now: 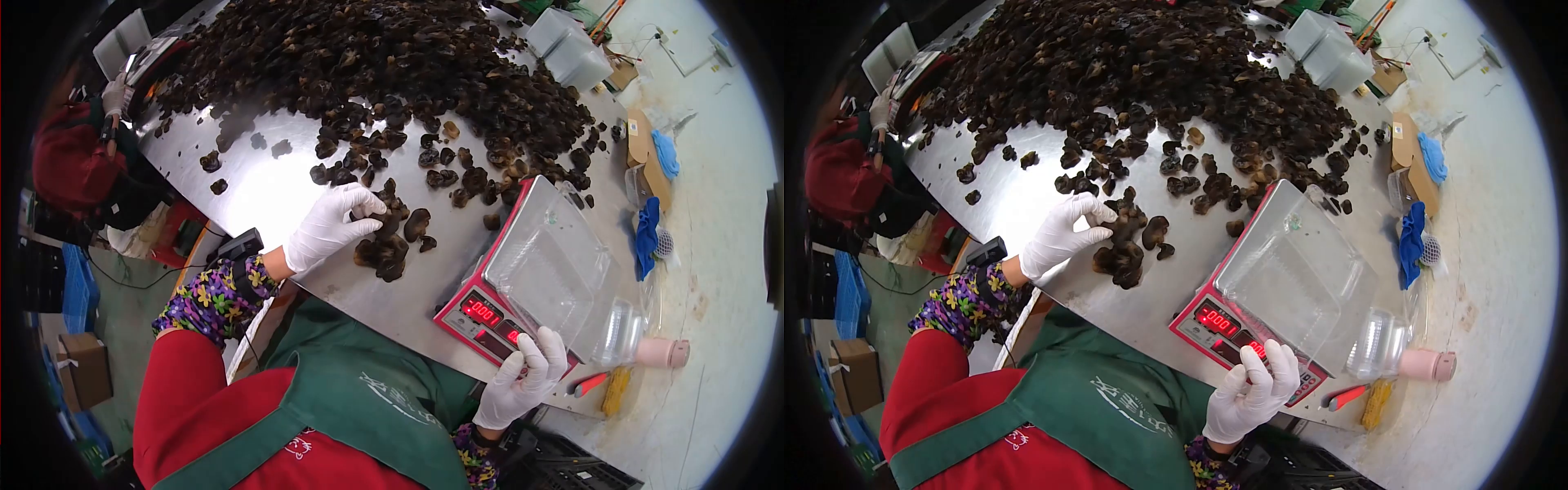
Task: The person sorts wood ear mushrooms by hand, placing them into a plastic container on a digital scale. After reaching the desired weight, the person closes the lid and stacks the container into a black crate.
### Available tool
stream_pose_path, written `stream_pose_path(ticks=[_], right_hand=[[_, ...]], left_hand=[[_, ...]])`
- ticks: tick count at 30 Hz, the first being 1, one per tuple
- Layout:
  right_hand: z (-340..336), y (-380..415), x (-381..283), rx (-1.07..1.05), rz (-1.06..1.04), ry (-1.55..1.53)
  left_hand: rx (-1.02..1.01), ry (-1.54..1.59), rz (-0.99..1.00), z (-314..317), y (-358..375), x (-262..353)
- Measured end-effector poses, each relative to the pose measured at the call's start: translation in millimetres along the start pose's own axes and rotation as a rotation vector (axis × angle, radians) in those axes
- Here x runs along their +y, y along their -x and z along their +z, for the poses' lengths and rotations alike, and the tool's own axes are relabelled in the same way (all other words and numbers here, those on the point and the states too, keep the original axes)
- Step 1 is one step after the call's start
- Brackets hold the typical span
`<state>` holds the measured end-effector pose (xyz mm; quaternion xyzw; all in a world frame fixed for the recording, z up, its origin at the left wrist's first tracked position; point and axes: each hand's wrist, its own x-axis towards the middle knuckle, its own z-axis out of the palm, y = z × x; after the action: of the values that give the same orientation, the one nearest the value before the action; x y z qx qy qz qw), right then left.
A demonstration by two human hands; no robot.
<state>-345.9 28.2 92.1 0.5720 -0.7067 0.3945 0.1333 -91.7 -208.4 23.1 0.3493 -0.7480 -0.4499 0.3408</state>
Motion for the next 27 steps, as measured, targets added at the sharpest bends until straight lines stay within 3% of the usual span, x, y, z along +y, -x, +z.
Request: stream_pose_path(ticks=[3,5,12,14,15,16,18,20,21,23,25,27], right_hand=[[3,3,-6,-0.022,0.007,-0.011],[6,5,-10,-0.032,0.007,-0.022],[18,6,-27,-0.123,-0.044,-0.116],[26,8,-32,-0.17,-0.071,-0.165],[30,8,-34,-0.215,-0.095,-0.212],[33,7,-37,-0.244,-0.1,-0.245],[43,10,-35,-0.281,-0.093,-0.307],[55,17,-31,-0.301,-0.084,-0.331],[61,20,-30,-0.333,-0.083,-0.36],[73,23,-34,-0.367,-0.086,-0.393],[86,25,-42,-0.438,-0.032,-0.396],[103,34,-40,-0.519,-0.016,-0.427]], left_hand=[[0.001,-0.022,0.002,2,12,0],[-0.007,0.142,-0.224,2,18,7],[0.03,0.277,-0.223,-3,43,9],[0.15,0.226,-0.287,-17,61,20],[0.282,0.254,-0.455,-24,72,30],[0.415,0.064,-0.308,-33,90,13],[0.645,-0.301,-0.231,-65,129,-27],[0.834,-0.371,-0.365,-95,170,-57],[0.87,-0.78,-0.322,-104,185,-58],[0.962,-0.982,-0.428,-102,191,-48],[0.915,-0.751,-0.263,-97,183,-48],[0.808,-0.67,-0.222,-81,158,-46]])
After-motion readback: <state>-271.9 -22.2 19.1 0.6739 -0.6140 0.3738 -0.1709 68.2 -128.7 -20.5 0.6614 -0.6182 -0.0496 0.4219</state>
